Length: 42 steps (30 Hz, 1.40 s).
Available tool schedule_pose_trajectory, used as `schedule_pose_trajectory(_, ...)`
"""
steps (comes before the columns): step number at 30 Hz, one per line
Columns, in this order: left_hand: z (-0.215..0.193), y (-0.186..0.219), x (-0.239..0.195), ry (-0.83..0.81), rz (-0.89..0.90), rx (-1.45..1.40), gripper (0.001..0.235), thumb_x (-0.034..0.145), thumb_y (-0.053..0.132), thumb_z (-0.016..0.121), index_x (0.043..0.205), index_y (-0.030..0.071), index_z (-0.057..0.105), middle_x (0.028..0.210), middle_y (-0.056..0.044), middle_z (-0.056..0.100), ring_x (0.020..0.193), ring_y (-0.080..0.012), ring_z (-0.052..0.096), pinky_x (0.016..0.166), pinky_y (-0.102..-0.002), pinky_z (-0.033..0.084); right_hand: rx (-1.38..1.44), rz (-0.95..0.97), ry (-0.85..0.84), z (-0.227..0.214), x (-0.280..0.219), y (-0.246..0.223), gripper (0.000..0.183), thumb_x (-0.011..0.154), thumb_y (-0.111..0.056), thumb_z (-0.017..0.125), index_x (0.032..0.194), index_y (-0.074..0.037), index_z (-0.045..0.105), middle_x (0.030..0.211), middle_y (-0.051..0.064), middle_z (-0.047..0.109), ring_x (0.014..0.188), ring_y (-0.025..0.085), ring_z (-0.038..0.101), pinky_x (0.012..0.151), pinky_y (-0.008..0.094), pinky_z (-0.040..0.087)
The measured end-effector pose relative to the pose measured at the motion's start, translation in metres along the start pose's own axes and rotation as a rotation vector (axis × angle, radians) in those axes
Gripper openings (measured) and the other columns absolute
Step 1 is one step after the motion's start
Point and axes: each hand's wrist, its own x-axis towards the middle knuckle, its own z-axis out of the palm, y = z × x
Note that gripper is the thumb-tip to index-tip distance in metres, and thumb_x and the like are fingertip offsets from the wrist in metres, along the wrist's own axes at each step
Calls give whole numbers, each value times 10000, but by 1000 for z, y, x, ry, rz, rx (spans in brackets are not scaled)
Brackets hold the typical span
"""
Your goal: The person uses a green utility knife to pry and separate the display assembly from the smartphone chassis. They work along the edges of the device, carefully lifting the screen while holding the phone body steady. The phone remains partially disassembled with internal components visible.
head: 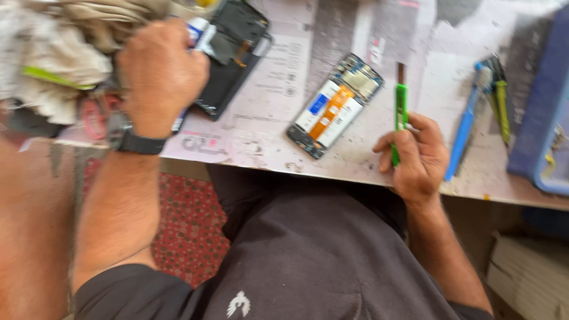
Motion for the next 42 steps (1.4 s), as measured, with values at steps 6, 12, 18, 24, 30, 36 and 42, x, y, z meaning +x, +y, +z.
schedule_pose_trajectory(6,-11,0,1,-51,6,-16,178,802,120,730,968,55,710,899,-166,690,808,-386,666,675,-519,517,-53,-9,-28,-2,0,1,294,1138,-104,500,1400,31,495,916,201,702,580,108,572,540,218,475)
schedule_pose_trajectory(12,-28,33,-7,-31,68,-89,175,867,99,716,1023,36,669,979,-140,637,916,-347,646,796,-487,515,-35,36,-22,0,1,-4,309,1132,-116,512,1399,38,504,925,198,707,593,98,573,551,213,479)
schedule_pose_trajectory(18,-16,111,-16,-197,109,-313,554,859,415,890,1185,57,623,1065,-125,605,988,-315,617,761,-455,515,-42,55,-14,1,1,-4,295,1132,-126,521,1374,43,521,938,198,711,607,95,569,563,214,481)
schedule_pose_trajectory(24,-7,168,-12,-239,128,-289,752,779,629,875,1123,19,600,999,-123,585,928,-278,579,718,-430,504,-24,7,26,0,-1,-5,267,1148,-139,505,1358,26,499,1013,198,710,626,98,591,583,203,495)
schedule_pose_trajectory(30,2,183,-17,-255,128,-134,947,713,651,852,1300,-37,568,946,-129,602,885,-256,581,678,-419,487,-117,-46,24,-1,1,-5,262,1164,-126,511,1375,26,480,1019,205,708,646,99,584,606,196,494)
schedule_pose_trajectory(36,6,190,-16,-336,61,-169,976,701,598,883,1338,-50,527,972,-165,603,882,-268,604,674,-416,494,-132,-40,20,-2,4,-5,271,1155,-125,521,1372,33,486,1063,193,706,652,96,579,609,193,489)
schedule_pose_trajectory(42,9,194,-15,-327,18,-186,949,676,550,893,1310,-54,527,970,-174,599,888,-280,605,734,-440,487,-115,-28,26,-3,0,-2,274,1152,-120,531,1376,33,491,1007,187,706,668,99,577,631,199,498)
